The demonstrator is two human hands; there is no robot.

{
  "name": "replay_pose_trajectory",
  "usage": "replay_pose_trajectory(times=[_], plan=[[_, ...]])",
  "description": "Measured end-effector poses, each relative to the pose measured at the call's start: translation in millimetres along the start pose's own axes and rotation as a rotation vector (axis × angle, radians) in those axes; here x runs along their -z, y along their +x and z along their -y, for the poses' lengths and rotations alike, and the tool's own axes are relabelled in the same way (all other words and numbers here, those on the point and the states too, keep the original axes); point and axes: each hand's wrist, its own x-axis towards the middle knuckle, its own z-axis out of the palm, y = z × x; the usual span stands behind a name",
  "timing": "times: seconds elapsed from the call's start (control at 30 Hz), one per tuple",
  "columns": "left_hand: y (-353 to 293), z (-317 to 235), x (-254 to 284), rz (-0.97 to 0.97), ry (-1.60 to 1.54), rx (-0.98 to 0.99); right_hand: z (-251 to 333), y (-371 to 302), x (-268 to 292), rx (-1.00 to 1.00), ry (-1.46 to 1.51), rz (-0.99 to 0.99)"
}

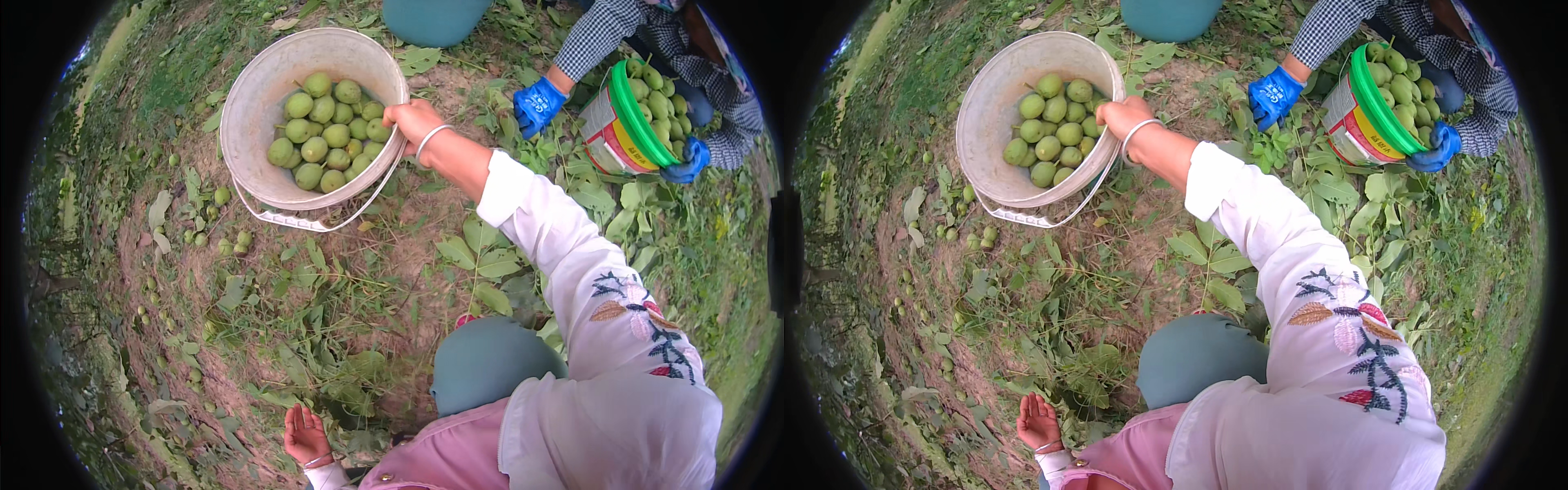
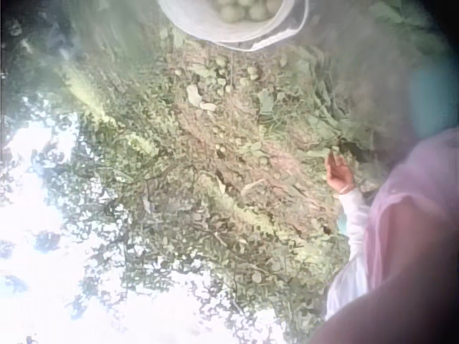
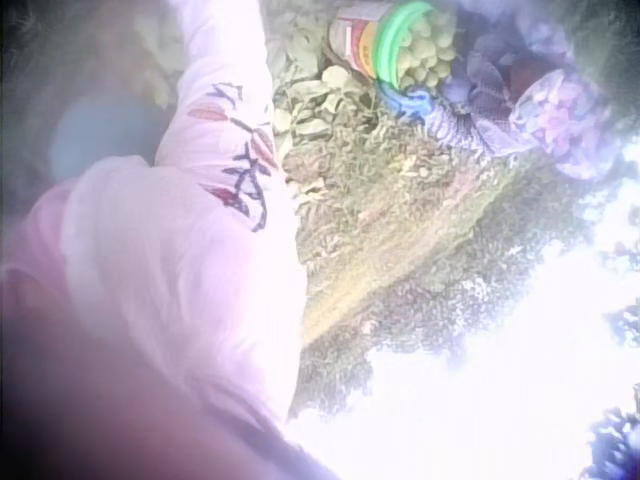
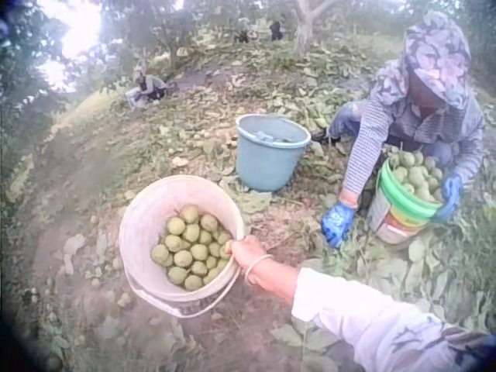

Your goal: The person picks up green-husked walnuts from the ground by hand and places them into white and green plastic buckets.

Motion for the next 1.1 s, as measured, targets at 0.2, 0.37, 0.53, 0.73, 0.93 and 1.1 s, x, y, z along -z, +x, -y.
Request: replay_pose_trajectory(times=[0.2, 0.37, 0.53, 0.73, 0.93, 1.1], plan=[[30, 27, 7, -0.115, 0.183, 0.089, -55, -26, -95, -0.139, -0.406, 0.081], [43, 29, 33, -0.088, 0.148, 0.140, -99, 0, -47, 0.218, -0.319, 0.179], [47, 46, -8, -0.037, 0.243, 0.159, -155, 109, 97, 0.524, -0.915, -0.288], [38, 32, -12, -0.143, 0.469, 0.060, -131, 106, 87, 0.265, -1.667, -0.241], [43, 34, 15, -0.110, 0.247, 0.094, -123, 49, 91, 0.377, -0.739, -0.150], [45, 46, -38, 0.013, 0.127, 0.190, -48, 52, 125, -0.295, 0.405, 0.006]])
